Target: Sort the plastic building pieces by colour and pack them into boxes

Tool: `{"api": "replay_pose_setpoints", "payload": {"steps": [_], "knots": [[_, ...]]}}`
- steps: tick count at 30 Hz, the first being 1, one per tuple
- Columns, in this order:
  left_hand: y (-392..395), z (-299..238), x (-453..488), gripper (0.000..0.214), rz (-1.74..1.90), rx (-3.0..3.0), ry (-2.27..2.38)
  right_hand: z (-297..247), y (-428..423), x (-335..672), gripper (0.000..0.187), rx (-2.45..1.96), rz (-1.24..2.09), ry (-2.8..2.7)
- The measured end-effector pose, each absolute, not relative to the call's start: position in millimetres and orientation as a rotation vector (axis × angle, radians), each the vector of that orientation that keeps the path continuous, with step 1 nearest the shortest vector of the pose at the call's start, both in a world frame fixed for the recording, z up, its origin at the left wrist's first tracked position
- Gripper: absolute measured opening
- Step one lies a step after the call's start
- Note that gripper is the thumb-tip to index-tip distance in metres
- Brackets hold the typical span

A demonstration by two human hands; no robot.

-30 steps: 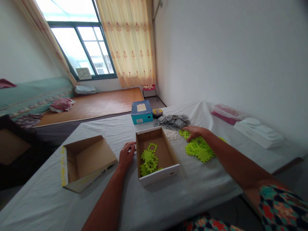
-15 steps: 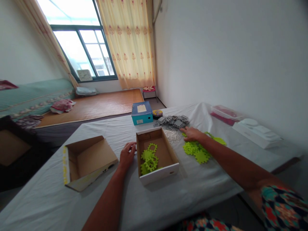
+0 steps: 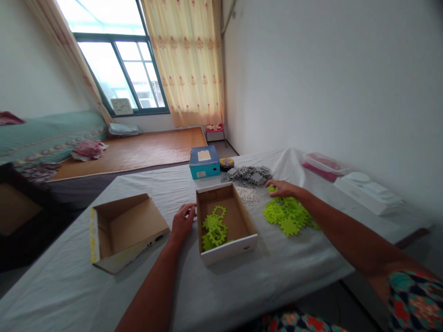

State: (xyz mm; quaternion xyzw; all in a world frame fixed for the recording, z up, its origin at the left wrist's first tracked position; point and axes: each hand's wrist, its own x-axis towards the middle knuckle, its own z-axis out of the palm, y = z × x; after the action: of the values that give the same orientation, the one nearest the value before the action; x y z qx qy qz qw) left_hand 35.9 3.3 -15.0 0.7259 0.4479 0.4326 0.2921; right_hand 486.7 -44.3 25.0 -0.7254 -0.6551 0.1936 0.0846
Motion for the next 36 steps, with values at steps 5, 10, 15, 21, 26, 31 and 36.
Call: {"api": "replay_pose_setpoints", "payload": {"steps": [5, 10, 15, 21, 26, 31, 36], "knots": [[3.9, -16.4, 35.2, 0.031, 1.147, 1.932, 1.190, 41.4, -56.7, 499.1, 0.048, -1.949, 1.032, -1.537], [4.2, -14.3, 36.0, 0.030, 1.157, 1.960, 1.200, 82.4, -57.7, 494.7, 0.049, -1.642, 1.189, -1.403], [3.7, -10.3, 37.6, 0.030, 1.183, 2.003, 1.200, 132.6, -51.4, 415.1, 0.058, -1.265, 1.267, -1.680], [3.6, -13.1, 37.1, 0.031, 1.175, 1.985, 1.195, 139.7, -33.7, 318.9, 0.055, -1.049, 0.972, -2.261], [3.7, -14.8, 36.5, 0.031, 1.139, 1.950, 1.189, 109.3, 14.1, 368.7, 0.036, -1.627, 0.248, -2.390], [4.6, -14.5, 36.3, 0.031, 1.124, 1.945, 1.191, 65.3, 45.0, 408.3, 0.053, -1.618, 0.017, -2.818], [5.9, -15.1, 35.9, 0.030, 1.126, 1.946, 1.190, 49.7, 60.6, 400.6, 0.038, -1.447, -0.098, -2.979]]}}
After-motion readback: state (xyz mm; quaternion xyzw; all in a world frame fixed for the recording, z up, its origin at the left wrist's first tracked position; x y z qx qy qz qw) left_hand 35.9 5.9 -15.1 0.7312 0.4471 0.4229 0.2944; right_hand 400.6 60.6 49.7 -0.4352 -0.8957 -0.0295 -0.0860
